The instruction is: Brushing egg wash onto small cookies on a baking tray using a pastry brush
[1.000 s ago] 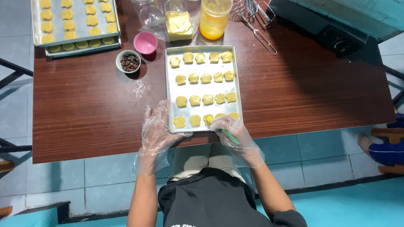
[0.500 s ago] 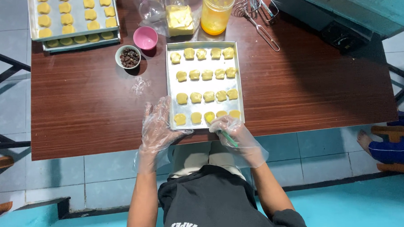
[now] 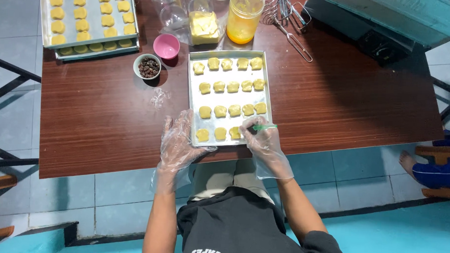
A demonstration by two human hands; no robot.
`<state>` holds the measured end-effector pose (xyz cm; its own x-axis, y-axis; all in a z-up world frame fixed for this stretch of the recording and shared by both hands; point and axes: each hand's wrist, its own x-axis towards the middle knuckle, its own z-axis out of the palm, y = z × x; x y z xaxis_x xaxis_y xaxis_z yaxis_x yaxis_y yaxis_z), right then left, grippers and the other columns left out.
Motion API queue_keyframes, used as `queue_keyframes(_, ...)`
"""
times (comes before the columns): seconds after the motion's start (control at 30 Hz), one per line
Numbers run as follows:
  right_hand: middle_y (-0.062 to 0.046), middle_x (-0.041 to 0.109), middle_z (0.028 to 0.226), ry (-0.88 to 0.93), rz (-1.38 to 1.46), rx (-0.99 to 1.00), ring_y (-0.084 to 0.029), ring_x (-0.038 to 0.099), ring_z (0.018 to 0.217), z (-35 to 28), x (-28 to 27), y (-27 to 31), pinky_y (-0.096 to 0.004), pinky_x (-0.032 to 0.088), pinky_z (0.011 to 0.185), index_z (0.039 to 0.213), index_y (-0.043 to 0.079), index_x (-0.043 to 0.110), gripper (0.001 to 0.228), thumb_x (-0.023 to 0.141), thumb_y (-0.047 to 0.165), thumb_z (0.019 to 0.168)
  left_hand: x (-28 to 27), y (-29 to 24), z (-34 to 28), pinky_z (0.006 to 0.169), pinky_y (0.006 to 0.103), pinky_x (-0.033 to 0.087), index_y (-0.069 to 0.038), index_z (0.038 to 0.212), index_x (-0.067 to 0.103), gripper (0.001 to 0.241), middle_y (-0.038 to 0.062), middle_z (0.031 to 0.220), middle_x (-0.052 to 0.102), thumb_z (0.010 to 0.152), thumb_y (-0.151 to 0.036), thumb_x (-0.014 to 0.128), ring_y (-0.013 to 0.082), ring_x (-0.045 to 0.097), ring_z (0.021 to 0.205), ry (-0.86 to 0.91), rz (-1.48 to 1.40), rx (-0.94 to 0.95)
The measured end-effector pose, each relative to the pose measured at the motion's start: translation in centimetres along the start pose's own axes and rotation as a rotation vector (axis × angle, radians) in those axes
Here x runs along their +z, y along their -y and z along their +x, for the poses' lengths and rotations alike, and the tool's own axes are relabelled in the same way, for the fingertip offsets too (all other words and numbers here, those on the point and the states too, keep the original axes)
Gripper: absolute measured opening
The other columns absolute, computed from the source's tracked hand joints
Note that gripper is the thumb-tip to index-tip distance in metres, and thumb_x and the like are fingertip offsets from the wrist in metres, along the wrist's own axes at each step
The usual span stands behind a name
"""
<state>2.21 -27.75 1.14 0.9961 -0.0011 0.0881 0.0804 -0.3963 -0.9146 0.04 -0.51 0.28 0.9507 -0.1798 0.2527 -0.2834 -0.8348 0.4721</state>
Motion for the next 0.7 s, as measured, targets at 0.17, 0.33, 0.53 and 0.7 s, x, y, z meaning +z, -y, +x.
queue_keyframes(0.17, 0.005, 0.066, 0.077, 0.061, -0.542, -0.563, -0.01, 0.066, 0.071, 0.1, -0.4, 3.4, -0.025, 0.056, 0.07, 0.08, 0.018, 0.068, 0.017, 0.081, 0.006, 0.08, 0.2, 0.3, 0.0, 0.124, 0.0593, 0.022, -0.004, 0.149, 0.051, 0.118, 0.017, 0.145, 0.06, 0.06, -0.074, 0.085, 0.0296, 0.051, 0.14, -0.008, -0.005, 0.019)
queue_keyframes(0.33, 0.0, 0.057, 0.076, 0.073, -0.58, -0.862, -0.018, 0.059, 0.071, -1.3, -0.8, 2.7, -0.029, 0.055, 0.076, 0.086, 0.014, 0.06, 0.014, 0.055, 0.004, 0.095, -0.1, -0.1, 0.2, 0.123, 0.06, 0.024, -0.004, 0.149, 0.051, 0.121, 0.019, 0.144, 0.06, 0.057, -0.073, 0.086, 0.0309, 0.052, 0.139, -0.014, -0.012, 0.017)
queue_keyframes(0.53, -0.005, 0.062, 0.085, 0.136, -0.344, -0.547, -0.025, 0.066, 0.084, -2.1, -1.8, -1.2, -0.034, 0.054, 0.087, 0.089, 0.011, 0.066, 0.003, 0.069, 0.012, 0.087, 0.0, 0.4, -0.2, 0.124, 0.0603, 0.02, -0.003, 0.149, 0.051, 0.117, 0.02, 0.146, 0.058, 0.061, -0.072, 0.085, 0.0317, 0.05, 0.141, 0.032, -0.015, -0.004)
queue_keyframes(0.7, -0.007, 0.072, 0.083, -0.049, -0.016, 0.01, -0.025, 0.071, 0.087, -1.8, -1.0, 1.4, -0.031, 0.052, 0.085, 0.085, 0.02, 0.079, 0.009, 0.087, 0.023, 0.081, -0.2, 0.4, -0.1, 0.125, 0.0605, 0.018, -0.003, 0.151, 0.048, 0.116, 0.019, 0.149, 0.056, 0.063, -0.071, 0.084, 0.0305, 0.046, 0.144, 0.082, 0.006, -0.014)
